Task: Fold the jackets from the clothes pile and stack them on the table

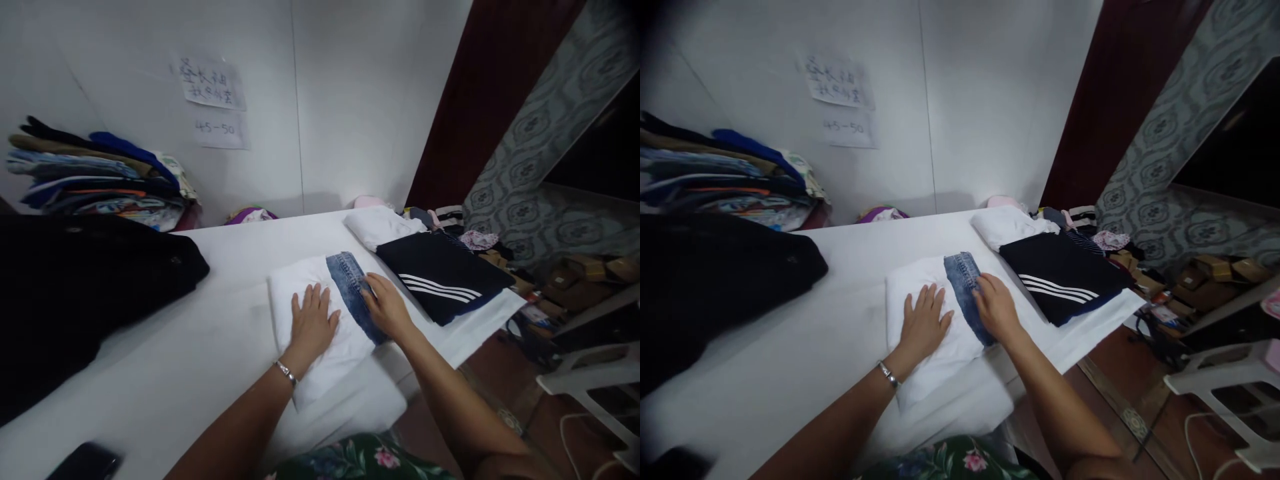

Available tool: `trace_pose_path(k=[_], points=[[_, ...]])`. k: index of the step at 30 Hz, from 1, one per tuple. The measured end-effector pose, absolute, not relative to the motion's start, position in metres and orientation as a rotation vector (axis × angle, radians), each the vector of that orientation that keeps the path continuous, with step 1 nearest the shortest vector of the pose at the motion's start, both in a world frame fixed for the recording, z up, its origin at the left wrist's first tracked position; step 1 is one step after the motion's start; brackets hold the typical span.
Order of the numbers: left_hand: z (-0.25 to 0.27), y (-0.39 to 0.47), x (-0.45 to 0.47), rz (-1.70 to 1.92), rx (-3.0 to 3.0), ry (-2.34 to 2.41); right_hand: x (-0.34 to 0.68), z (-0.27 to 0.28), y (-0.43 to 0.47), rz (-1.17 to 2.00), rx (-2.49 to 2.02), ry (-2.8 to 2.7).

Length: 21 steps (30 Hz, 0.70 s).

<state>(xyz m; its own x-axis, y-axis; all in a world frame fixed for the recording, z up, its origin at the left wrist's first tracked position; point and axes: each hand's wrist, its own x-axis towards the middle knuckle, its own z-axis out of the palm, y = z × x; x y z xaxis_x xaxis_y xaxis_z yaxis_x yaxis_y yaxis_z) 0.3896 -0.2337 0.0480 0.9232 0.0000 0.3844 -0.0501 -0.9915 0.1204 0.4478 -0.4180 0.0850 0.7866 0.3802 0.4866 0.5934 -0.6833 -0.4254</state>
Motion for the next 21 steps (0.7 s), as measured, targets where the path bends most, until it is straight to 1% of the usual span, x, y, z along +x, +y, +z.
trace_pose_path(k=[3,5,9,12,16,21], points=[[0.050,-0.234,0.390,0.535,2.950,-0.022,0.444,0.106,-0.377,-0.400,-2.298,-1.043],[0.051,-0.234,0.389,0.503,2.945,-0.014,0.451,0.109,-0.357,-0.310,-2.344,-1.152],[0.052,-0.237,0.388,0.501,2.923,-0.025,0.487,0.089,-0.352,-0.044,-2.544,-1.056],[0.054,-0.238,0.391,0.473,2.867,-0.048,0.513,0.067,-0.364,0.170,-2.591,-0.911],[0.061,-0.220,0.394,0.385,2.706,-0.084,0.525,0.054,-0.373,0.224,-2.543,-0.873],[0.059,-0.181,0.382,0.449,2.385,0.330,0.526,0.051,-0.374,0.231,-2.511,-0.845]])
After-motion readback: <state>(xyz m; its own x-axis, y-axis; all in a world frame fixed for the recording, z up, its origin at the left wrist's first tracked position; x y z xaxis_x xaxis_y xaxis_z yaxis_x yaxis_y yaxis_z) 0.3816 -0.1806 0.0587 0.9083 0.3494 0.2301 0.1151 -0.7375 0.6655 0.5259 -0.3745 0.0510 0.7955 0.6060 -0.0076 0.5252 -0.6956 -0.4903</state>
